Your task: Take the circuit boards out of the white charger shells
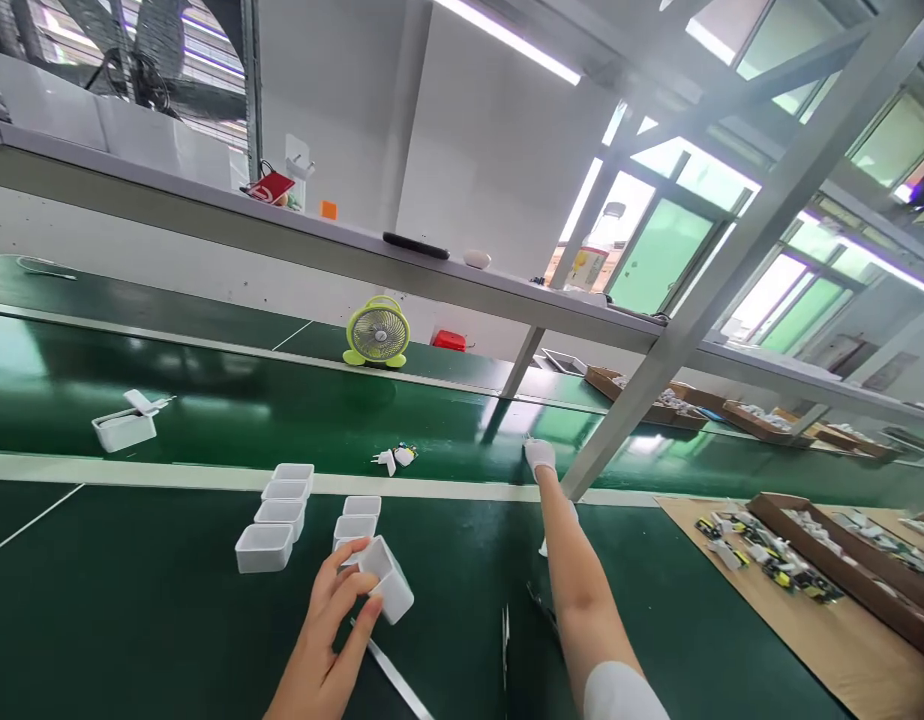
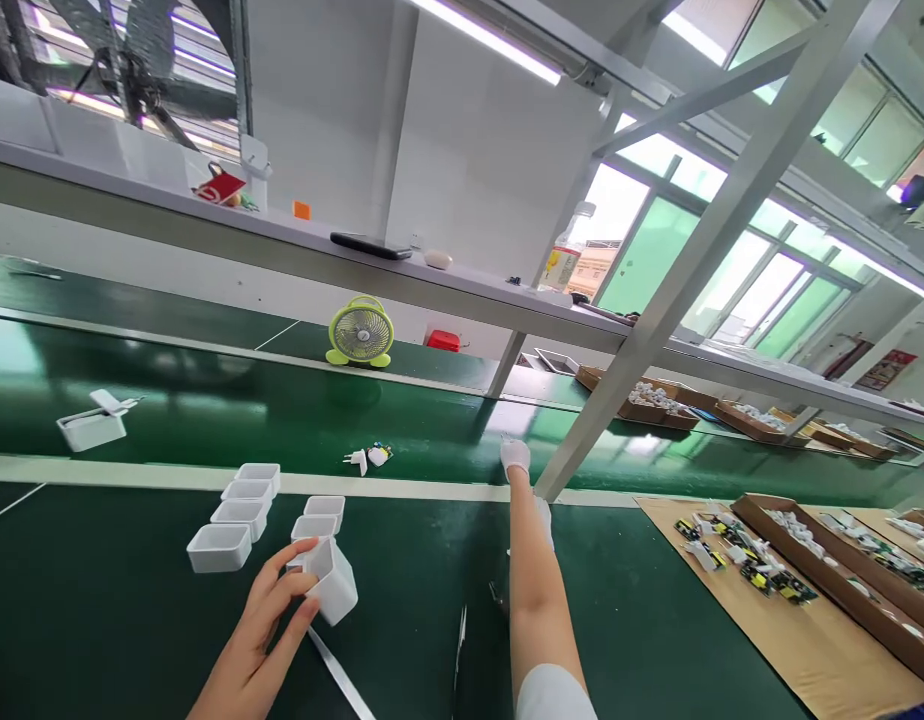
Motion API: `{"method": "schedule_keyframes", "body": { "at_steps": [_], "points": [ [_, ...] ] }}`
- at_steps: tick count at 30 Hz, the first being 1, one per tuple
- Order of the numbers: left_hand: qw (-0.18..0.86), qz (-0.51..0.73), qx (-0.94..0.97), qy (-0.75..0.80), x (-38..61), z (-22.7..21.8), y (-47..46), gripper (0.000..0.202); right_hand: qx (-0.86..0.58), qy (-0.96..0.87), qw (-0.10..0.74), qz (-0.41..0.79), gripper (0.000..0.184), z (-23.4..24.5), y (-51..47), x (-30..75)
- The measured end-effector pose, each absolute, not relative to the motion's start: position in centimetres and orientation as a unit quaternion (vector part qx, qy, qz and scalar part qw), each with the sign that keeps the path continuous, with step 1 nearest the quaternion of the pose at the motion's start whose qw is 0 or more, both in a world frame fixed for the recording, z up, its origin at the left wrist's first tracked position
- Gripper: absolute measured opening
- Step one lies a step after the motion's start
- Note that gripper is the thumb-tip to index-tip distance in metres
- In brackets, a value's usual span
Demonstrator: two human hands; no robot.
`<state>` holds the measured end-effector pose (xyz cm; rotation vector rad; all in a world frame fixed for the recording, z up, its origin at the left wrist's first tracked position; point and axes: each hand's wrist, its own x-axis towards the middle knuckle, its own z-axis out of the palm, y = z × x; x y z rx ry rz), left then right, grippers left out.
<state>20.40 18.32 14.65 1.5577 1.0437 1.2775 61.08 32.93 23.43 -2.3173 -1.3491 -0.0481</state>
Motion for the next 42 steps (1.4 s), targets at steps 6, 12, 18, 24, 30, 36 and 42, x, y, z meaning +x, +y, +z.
{"method": "schedule_keyframes", "body": {
  "at_steps": [6,12,18,24,30,36,42],
  "points": [
    [0.562,0.507,0.502,0.419,19.8,14.7,19.9,0.041,-0.821,-0.482,0.303,0.042,0.036,23.4,27.7,62.6],
    [0.701,0.497,0.359,0.364,20.7,15.6,20.1,0.040,-0.741,-0.608,0.214,0.186,0.037,20.8,23.4,56.4],
    [0.732,0.475,0.351,0.339,20.7,16.2,19.8,0.038,-0.772,-0.611,0.110,0.138,0.040,19.7,19.9,51.3],
    [0.578,0.459,0.566,0.366,20.5,15.4,19.1,0.059,-0.824,-0.554,0.058,0.103,0.040,17.2,20.3,49.1],
    [0.487,0.419,0.694,0.325,20.5,15.2,18.0,0.069,-0.797,-0.553,0.185,0.155,0.028,19.4,18.9,49.8],
    [0.443,0.370,0.771,0.269,20.0,16.8,17.0,0.060,-0.618,-0.557,0.516,0.204,0.069,19.9,9.9,46.1],
    [0.405,0.381,0.820,0.139,19.8,17.5,16.2,0.066,-0.447,-0.499,0.666,0.329,0.066,18.5,4.2,40.0]
  ]
}}
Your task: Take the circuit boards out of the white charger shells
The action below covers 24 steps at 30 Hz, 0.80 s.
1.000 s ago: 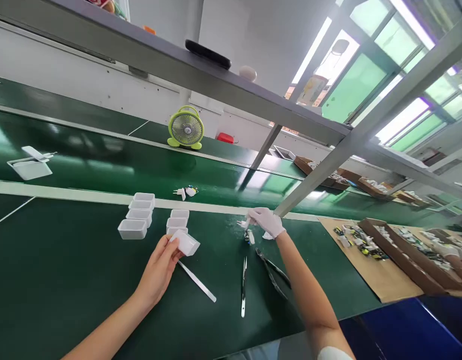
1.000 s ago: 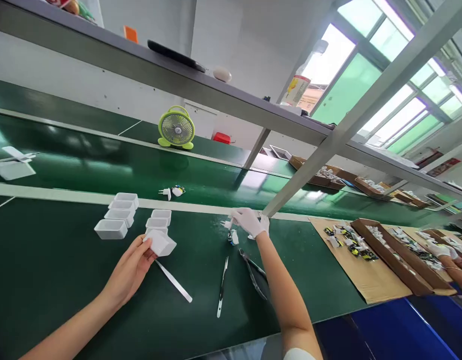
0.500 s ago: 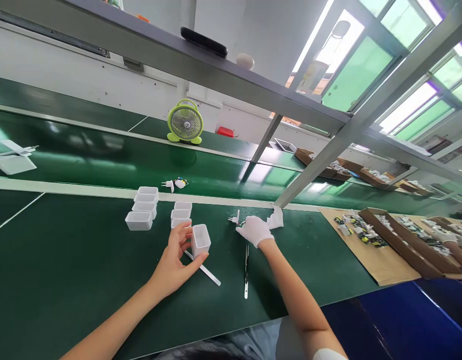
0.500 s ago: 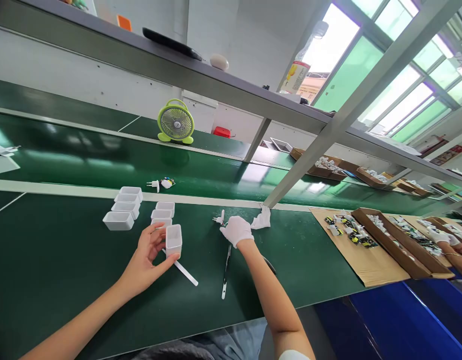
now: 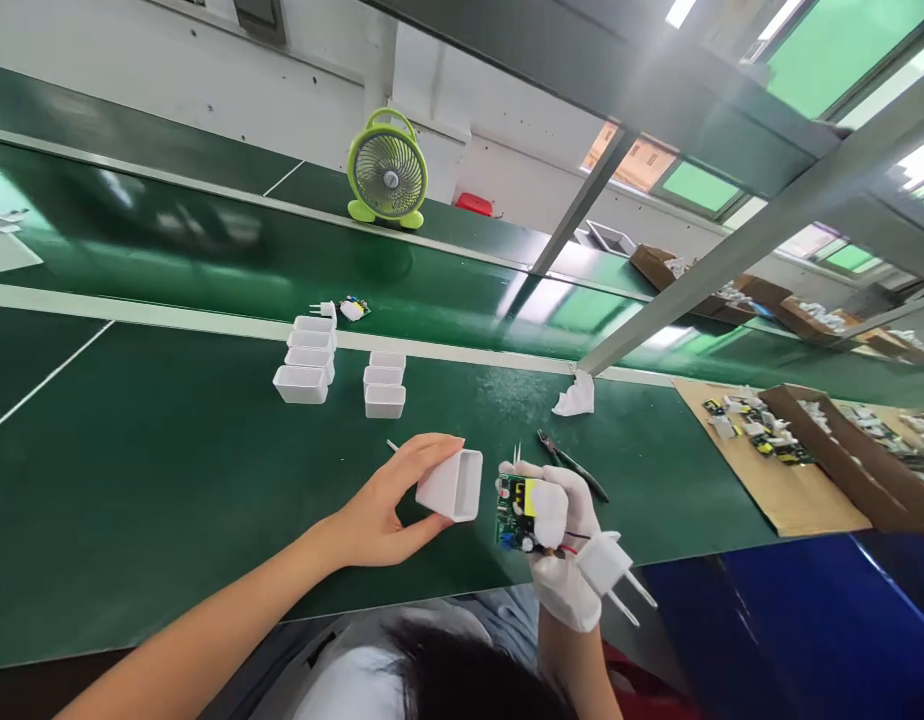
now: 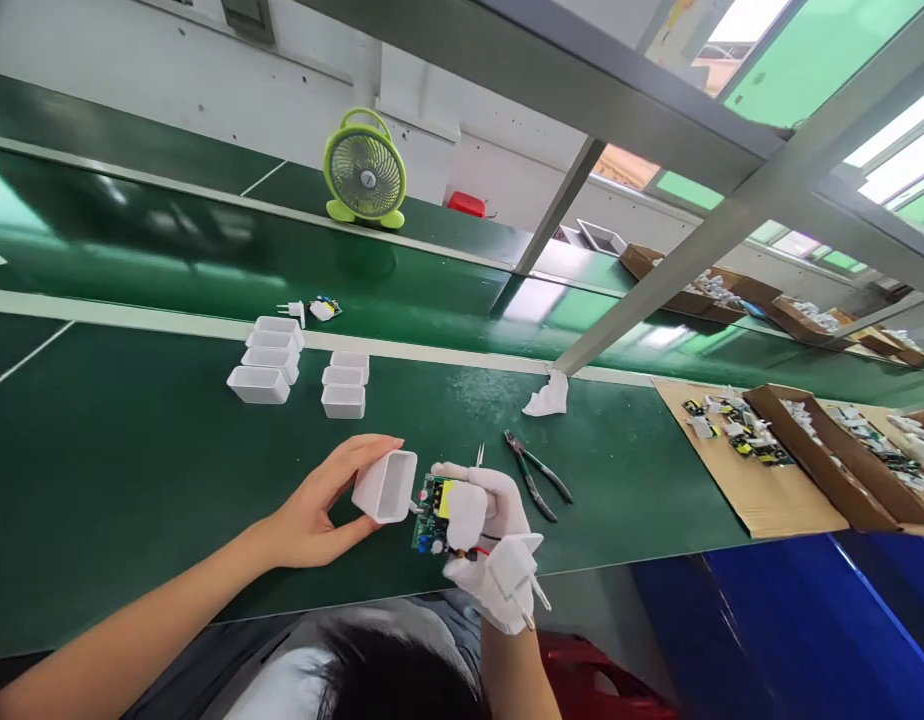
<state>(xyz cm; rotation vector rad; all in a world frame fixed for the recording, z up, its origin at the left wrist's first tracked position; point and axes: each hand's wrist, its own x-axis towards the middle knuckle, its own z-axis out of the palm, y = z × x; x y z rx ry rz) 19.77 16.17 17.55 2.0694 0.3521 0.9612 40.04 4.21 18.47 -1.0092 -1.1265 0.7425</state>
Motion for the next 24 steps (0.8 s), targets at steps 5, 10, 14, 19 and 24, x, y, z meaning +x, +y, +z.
{"method": "schedule_keyframes", "body": {
  "at_steps": [5,10,14,19,24],
  "points": [
    [0.422,0.363,0.827,0.086,19.9,17.3,15.9,0.071,-0.437,-0.543,0.643,0.316,0.063,20.2,3.8,39.4],
    [0.409,0.378,0.828,0.063,20.1,17.4,15.9,0.074,-0.460,-0.536,0.630,0.323,0.065,19.7,3.3,39.7],
    [0.382,0.396,0.835,0.032,20.2,17.4,16.0,0.077,-0.461,-0.535,0.619,0.344,0.065,19.6,2.8,39.8],
    [0.377,0.407,0.832,0.012,20.2,17.6,16.2,0.078,-0.467,-0.565,0.588,0.342,0.063,20.7,2.8,39.9],
    [0.364,0.413,0.835,0.011,20.3,17.6,16.2,0.075,-0.478,-0.577,0.572,0.334,0.064,21.3,2.7,39.9]
  ]
}}
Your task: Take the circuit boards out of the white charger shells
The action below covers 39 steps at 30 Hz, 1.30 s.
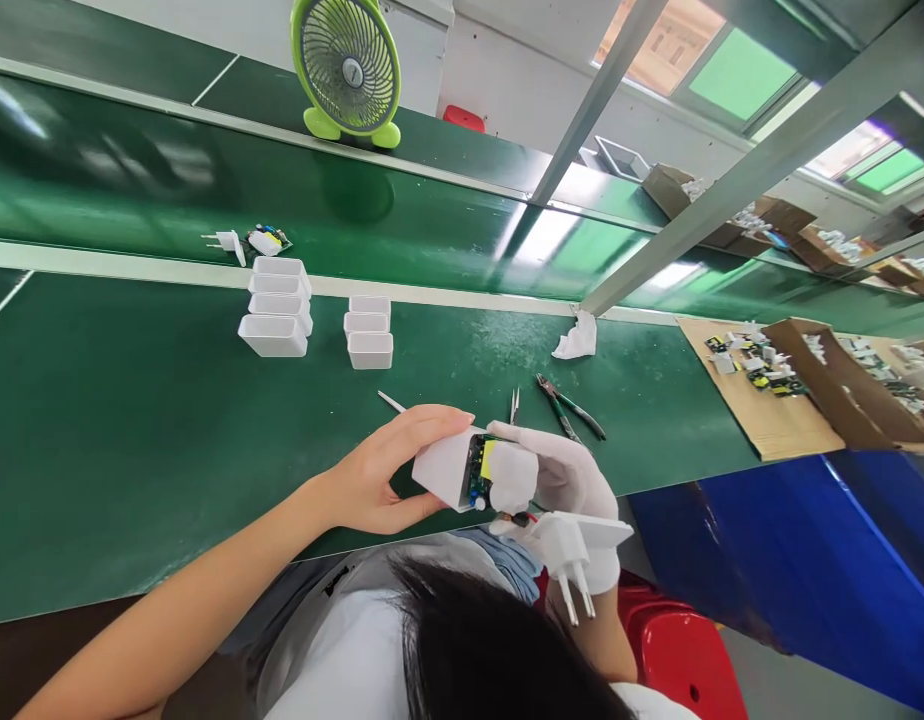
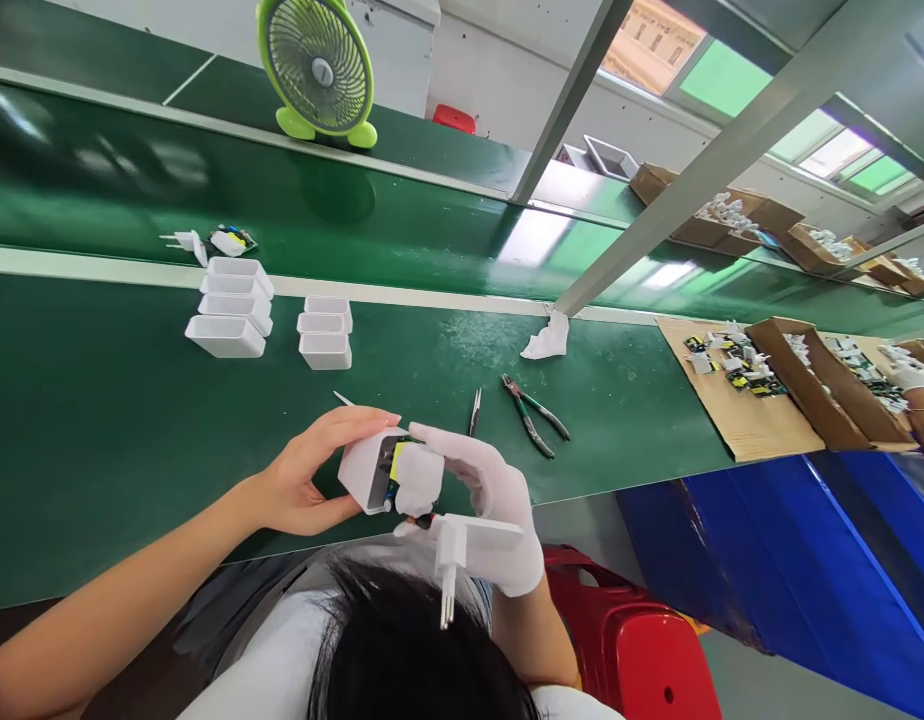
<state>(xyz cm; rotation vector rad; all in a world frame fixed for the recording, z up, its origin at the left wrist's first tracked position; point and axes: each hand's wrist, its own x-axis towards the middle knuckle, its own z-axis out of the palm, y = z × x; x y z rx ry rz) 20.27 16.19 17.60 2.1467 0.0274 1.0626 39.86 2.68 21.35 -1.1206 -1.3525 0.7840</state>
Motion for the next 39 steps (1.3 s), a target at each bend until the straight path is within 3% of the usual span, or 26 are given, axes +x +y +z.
{"method": "schedule_keyframes", "body": {
  "at_steps": [7,11,15,18,24,39],
  "points": [
    [0.358,0.443,0.822,-0.011,20.7,17.6,16.5,0.071,-0.512,-0.565,0.545,0.350,0.077,21.8,2.5,40.0],
    [0.377,0.435,0.818,-0.003,20.7,17.3,16.3,0.074,-0.493,-0.556,0.580,0.333,0.068,21.9,2.6,39.6],
    [0.549,0.395,0.735,0.053,20.7,16.9,15.5,0.072,-0.466,-0.512,0.643,0.329,0.063,21.6,3.0,38.8],
    [0.658,0.402,0.633,0.066,21.0,16.7,15.1,0.061,-0.469,-0.504,0.639,0.343,0.064,20.7,3.3,38.4],
    [0.612,0.445,0.653,0.036,21.6,16.6,14.9,0.074,-0.476,-0.502,0.623,0.364,0.062,19.0,3.9,37.9],
    [0.645,0.440,0.624,0.031,21.4,16.6,14.9,0.068,-0.483,-0.506,0.601,0.387,0.062,18.7,3.7,37.9]
  ]
}}
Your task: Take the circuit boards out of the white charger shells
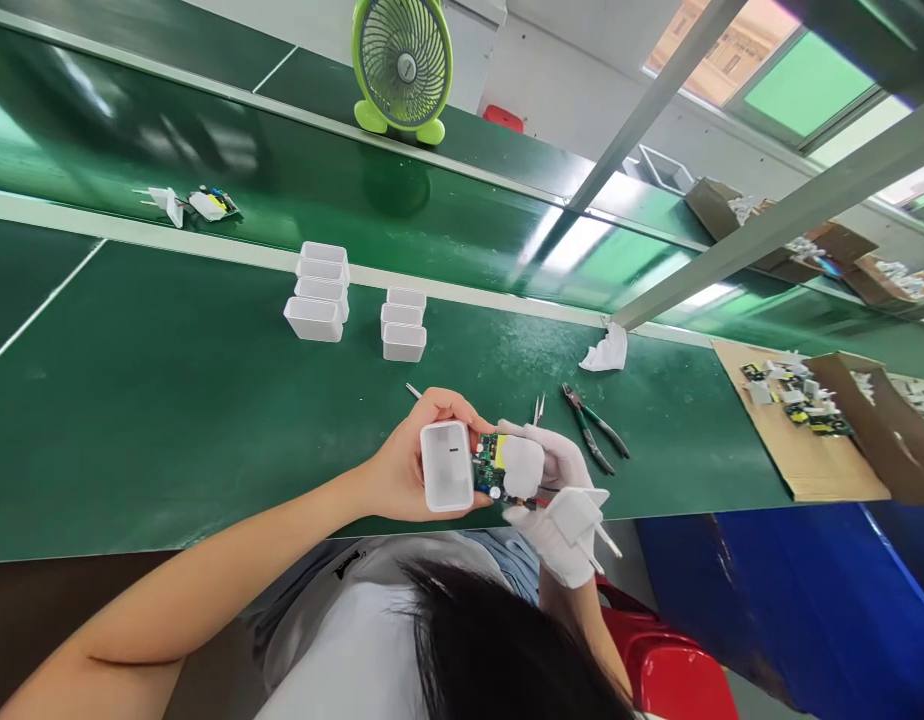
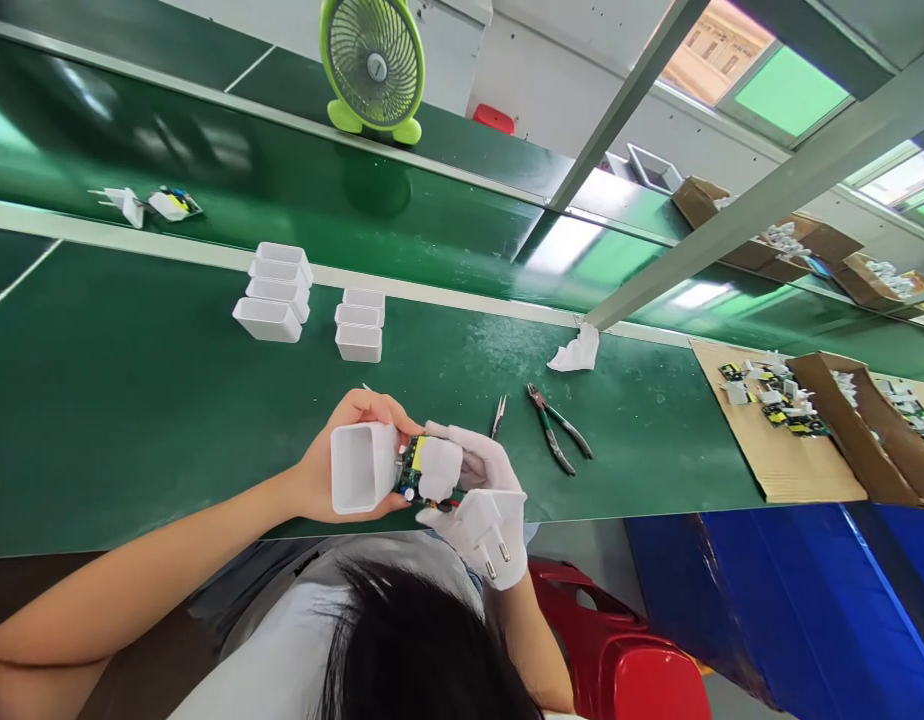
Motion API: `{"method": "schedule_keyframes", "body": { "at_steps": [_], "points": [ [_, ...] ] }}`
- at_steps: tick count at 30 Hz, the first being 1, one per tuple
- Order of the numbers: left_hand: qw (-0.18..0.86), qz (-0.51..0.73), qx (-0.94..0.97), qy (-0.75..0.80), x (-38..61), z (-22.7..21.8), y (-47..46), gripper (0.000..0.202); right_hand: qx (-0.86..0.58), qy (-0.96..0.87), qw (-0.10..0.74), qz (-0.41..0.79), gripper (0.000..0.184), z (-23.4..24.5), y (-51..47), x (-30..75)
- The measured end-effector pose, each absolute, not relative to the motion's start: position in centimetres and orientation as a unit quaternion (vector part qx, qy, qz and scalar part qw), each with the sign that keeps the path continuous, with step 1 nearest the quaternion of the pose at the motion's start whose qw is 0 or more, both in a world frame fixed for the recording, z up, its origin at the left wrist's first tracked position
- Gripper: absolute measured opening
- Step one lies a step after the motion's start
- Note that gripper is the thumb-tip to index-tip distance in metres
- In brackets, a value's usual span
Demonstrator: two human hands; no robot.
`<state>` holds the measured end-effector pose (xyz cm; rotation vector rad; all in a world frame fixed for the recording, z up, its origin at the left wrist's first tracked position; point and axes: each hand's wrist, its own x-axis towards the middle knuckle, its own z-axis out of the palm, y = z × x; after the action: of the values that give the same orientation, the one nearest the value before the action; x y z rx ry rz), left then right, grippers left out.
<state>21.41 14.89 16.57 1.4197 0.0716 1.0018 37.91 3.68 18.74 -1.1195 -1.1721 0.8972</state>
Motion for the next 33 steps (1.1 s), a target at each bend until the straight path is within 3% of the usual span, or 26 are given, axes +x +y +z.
{"method": "schedule_keyframes", "body": {
  "at_steps": [7,11,26,33],
  "points": [
    [0.524,0.389,0.746,0.134,21.1,17.0,15.7,0.071,-0.495,-0.490,0.646,0.313,0.065,19.3,3.2,39.3],
    [0.451,0.383,0.796,0.128,21.0,17.3,15.9,0.066,-0.494,-0.524,0.623,0.305,0.063,19.7,2.9,39.2],
    [0.447,0.373,0.808,0.086,21.0,17.0,15.7,0.070,-0.506,-0.574,0.556,0.324,0.074,19.8,2.6,39.8],
    [0.448,0.369,0.810,0.089,20.9,17.0,15.6,0.071,-0.510,-0.571,0.555,0.326,0.063,19.7,2.4,39.6]
  ]
}}
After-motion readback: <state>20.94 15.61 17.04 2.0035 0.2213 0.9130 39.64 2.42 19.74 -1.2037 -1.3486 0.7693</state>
